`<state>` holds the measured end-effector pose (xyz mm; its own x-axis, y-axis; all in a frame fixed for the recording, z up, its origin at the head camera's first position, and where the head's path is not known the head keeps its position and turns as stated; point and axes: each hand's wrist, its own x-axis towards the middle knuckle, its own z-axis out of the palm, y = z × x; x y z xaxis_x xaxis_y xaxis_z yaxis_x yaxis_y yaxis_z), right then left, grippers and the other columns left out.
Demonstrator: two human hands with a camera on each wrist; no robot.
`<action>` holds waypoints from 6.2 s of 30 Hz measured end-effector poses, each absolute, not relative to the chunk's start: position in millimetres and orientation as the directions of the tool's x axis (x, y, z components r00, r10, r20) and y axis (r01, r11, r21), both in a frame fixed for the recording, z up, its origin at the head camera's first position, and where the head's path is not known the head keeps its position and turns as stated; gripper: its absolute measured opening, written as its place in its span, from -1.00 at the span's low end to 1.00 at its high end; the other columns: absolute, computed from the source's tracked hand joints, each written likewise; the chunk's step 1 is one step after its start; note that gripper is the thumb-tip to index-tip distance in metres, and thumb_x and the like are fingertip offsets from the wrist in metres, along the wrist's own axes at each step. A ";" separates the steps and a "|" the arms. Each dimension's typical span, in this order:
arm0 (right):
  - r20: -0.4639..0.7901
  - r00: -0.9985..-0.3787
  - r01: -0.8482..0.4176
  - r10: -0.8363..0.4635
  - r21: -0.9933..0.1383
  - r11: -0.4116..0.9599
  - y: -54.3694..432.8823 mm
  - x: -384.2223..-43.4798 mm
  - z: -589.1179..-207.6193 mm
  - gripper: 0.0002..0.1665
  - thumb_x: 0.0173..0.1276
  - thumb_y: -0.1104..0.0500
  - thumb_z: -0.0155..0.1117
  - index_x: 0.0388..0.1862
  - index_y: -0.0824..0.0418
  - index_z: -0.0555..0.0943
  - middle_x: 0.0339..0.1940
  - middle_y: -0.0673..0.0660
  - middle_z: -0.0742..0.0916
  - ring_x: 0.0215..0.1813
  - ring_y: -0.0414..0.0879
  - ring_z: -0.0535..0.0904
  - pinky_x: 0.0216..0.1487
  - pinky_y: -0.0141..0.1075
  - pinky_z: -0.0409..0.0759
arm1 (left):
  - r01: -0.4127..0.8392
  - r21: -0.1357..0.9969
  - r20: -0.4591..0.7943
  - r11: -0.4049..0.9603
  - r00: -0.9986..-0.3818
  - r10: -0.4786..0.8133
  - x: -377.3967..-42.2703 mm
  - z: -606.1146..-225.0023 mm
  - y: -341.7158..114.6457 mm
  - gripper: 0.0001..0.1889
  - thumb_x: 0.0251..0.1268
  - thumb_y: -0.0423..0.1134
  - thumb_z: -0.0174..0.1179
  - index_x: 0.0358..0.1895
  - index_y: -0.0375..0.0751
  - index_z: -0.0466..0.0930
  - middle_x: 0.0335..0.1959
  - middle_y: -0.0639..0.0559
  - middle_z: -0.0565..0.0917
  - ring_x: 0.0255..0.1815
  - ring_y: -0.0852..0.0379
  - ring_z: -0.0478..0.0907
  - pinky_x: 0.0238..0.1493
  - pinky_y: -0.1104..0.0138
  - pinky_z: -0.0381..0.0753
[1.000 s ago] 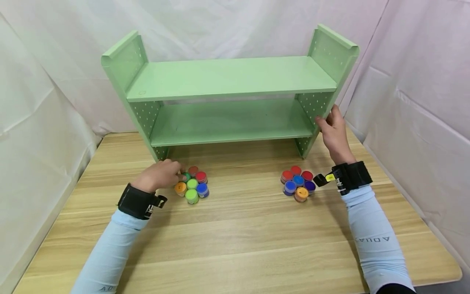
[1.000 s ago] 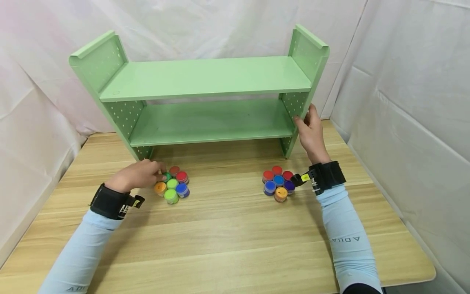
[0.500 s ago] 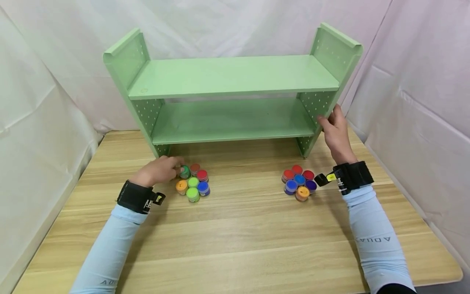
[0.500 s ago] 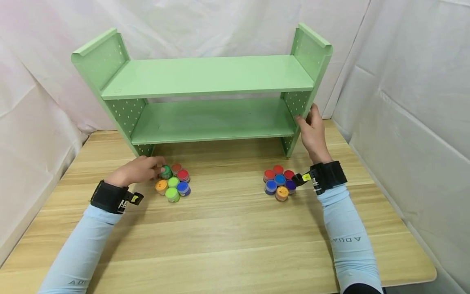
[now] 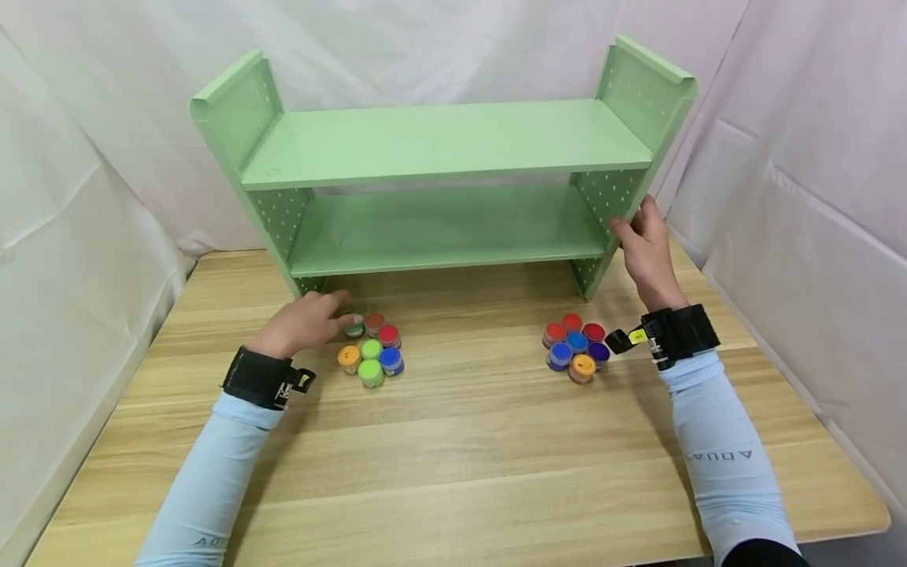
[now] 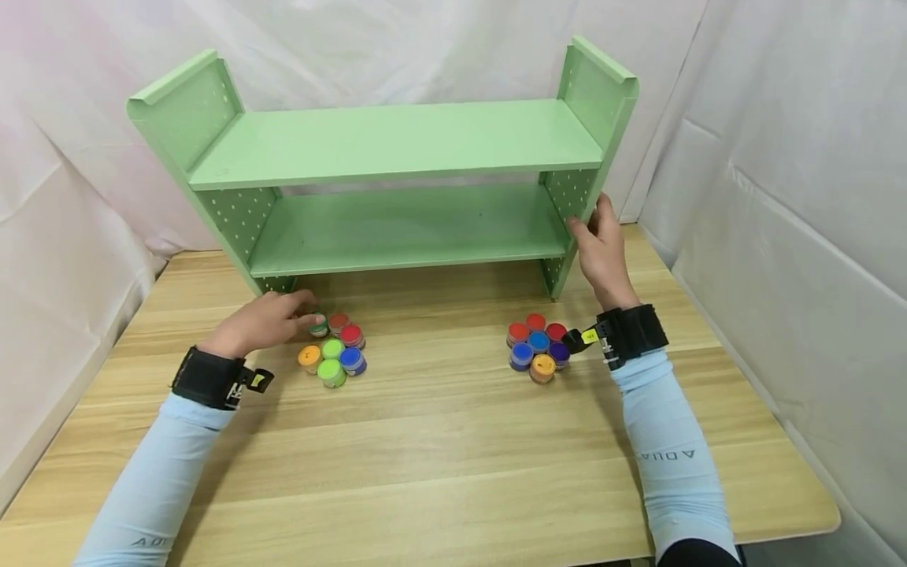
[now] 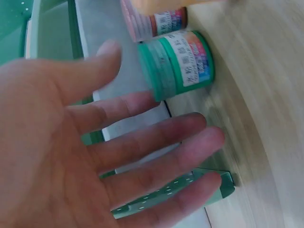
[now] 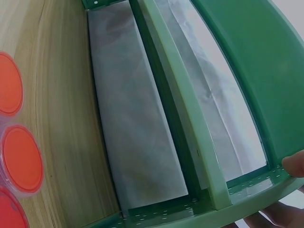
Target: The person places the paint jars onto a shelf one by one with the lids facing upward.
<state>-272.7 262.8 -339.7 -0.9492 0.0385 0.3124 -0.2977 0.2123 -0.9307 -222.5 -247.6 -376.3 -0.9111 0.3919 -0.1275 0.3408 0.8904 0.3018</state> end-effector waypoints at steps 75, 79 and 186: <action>0.335 -0.941 -0.308 0.036 -0.899 0.310 263.0 -276.5 -352.4 -0.32 0.60 0.19 0.04 0.63 0.09 0.17 0.54 0.28 0.43 0.43 0.04 0.42 0.24 -0.38 0.42 | 0.582 0.494 0.531 0.646 -0.790 0.306 -203.5 -336.9 -206.3 -0.54 0.24 -0.32 0.46 0.18 -0.27 0.56 -0.10 -0.12 0.80 -0.38 0.06 0.75 -0.30 0.07 0.73; 0.329 -0.944 -0.304 0.027 -0.899 0.315 260.6 -280.4 -353.6 -0.32 0.60 0.18 0.01 0.64 0.08 0.15 0.54 0.31 0.42 0.43 0.05 0.41 0.23 -0.40 0.42 | 0.593 0.485 0.586 0.643 -0.766 0.265 -202.0 -333.6 -208.0 -0.58 0.20 -0.32 0.48 0.12 -0.27 0.61 -0.13 -0.10 0.81 -0.39 0.08 0.74 -0.32 0.11 0.74; 0.305 -0.951 -0.276 0.039 -0.904 0.327 252.9 -288.5 -361.3 -0.32 0.63 0.12 -0.07 0.66 0.01 0.08 0.59 0.26 0.34 0.53 0.04 0.30 0.45 0.01 0.37 | 0.173 0.295 0.772 0.940 -0.623 -0.127 -231.0 -248.6 -242.5 -0.47 0.48 -0.02 0.21 0.45 -0.02 0.41 0.00 -0.19 0.81 -0.68 -0.06 0.33 -0.56 0.20 0.08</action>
<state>-288.5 252.9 -361.3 -0.9515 0.0391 0.3052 -0.2765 0.3270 -0.9037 -231.0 -242.5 -248.6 -0.6227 -0.1275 0.7720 0.1730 0.9398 0.2948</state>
